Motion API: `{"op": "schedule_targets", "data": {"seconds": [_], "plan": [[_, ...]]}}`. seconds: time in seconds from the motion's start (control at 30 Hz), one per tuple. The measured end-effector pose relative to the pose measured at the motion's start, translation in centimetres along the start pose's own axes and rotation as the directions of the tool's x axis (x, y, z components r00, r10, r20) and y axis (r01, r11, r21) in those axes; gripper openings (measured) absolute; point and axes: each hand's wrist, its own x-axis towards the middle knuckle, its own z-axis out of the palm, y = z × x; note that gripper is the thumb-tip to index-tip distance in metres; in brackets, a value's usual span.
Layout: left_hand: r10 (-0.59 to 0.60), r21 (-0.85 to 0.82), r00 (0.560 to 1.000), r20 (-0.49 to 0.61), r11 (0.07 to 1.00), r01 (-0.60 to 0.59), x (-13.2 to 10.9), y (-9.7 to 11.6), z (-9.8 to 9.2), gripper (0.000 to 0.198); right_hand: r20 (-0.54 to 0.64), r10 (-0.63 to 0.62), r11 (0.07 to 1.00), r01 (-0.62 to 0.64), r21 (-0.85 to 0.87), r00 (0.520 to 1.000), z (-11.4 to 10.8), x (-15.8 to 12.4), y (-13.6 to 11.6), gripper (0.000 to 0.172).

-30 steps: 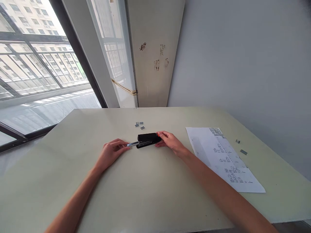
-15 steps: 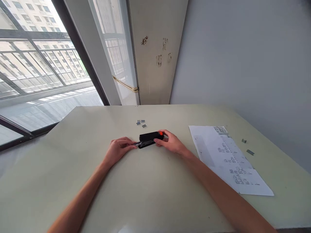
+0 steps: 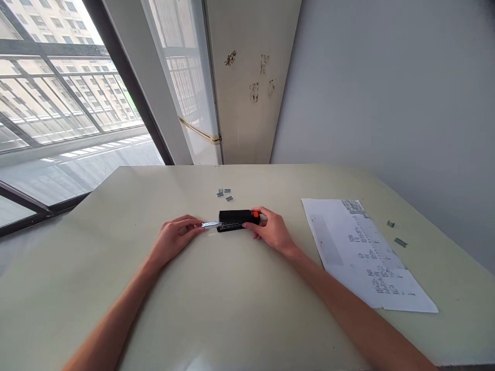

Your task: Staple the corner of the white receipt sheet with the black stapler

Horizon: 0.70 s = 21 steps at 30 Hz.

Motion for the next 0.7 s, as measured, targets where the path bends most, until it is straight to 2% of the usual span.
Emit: {"op": "schedule_targets", "data": {"seconds": [0.27,0.43,0.6,0.7], "plan": [[-0.047,-0.051,0.999,-0.013,0.998,0.046,0.5,1.4,2.0,0.033,0.016,-0.047,0.999,0.047,0.015,0.999,-0.1,-0.2,0.4,0.052],[-0.099,-0.084,0.995,-0.004,0.992,0.098,0.3,1.6,2.3,0.035,0.026,-0.055,0.998,0.055,-0.012,0.998,-0.1,-0.2,0.5,0.051],[-0.117,-0.119,0.988,0.106,0.985,0.129,0.0,0.3,0.8,0.035,0.054,-0.033,0.999,0.035,-0.031,0.998,-0.4,-0.1,0.6,0.053],[-0.062,-0.171,0.975,0.211,0.98,0.1,-0.4,-1.0,-0.8,0.032,0.101,-0.015,1.0,0.018,-0.02,0.995,-0.7,-0.1,0.5,0.053]]}}
